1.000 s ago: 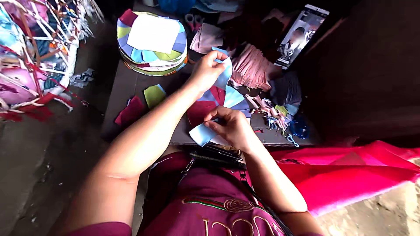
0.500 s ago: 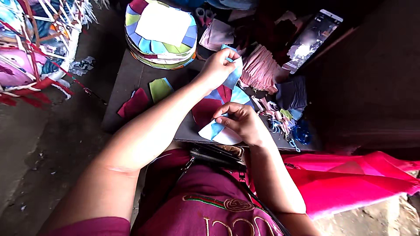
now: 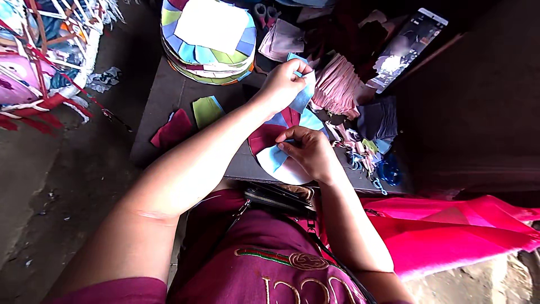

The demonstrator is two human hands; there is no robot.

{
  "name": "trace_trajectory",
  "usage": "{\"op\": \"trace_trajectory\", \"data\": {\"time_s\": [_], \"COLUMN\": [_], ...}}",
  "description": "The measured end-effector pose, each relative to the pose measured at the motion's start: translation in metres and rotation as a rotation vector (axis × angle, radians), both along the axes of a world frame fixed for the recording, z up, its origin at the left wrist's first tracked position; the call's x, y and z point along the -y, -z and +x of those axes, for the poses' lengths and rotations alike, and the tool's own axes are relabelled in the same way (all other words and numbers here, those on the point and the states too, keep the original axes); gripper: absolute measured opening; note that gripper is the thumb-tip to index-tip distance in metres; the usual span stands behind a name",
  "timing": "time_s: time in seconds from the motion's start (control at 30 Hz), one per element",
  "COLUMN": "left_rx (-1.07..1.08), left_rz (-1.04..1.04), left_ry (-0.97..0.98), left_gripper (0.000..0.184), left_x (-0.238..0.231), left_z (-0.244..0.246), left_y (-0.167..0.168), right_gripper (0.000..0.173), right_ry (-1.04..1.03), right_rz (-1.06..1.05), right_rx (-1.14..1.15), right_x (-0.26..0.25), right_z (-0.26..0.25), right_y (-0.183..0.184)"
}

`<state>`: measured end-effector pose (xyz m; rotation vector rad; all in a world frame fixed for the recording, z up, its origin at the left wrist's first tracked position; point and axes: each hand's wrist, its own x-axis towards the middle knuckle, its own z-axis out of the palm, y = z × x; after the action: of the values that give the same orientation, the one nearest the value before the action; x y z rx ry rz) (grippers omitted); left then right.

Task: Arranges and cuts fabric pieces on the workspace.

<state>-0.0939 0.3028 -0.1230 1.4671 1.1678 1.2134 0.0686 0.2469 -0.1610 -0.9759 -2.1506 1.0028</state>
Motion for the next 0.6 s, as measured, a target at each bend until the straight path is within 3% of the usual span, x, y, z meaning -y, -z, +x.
{"op": "trace_trajectory", "data": {"time_s": [0.37, 0.53, 0.6], "left_rx": [-0.026, -0.040, -0.052], "left_rz": [0.015, 0.032, 0.039], "left_ry": [-0.002, -0.009, -0.009], "left_gripper": [0.022, 0.021, 0.023], "left_x": [0.000, -0.002, -0.002], "left_z": [0.000, -0.001, -0.001], "left_y": [0.001, 0.003, 0.003], "right_gripper": [0.010, 0.041, 0.035], "right_ry": [0.010, 0.131, 0.163], "right_rz": [0.087, 0.408, 0.498], "right_rx": [0.110, 0.221, 0.194], "right_x": [0.003, 0.008, 0.012], "right_z": [-0.003, -0.005, -0.004], "right_y": [-0.004, -0.004, -0.002]}}
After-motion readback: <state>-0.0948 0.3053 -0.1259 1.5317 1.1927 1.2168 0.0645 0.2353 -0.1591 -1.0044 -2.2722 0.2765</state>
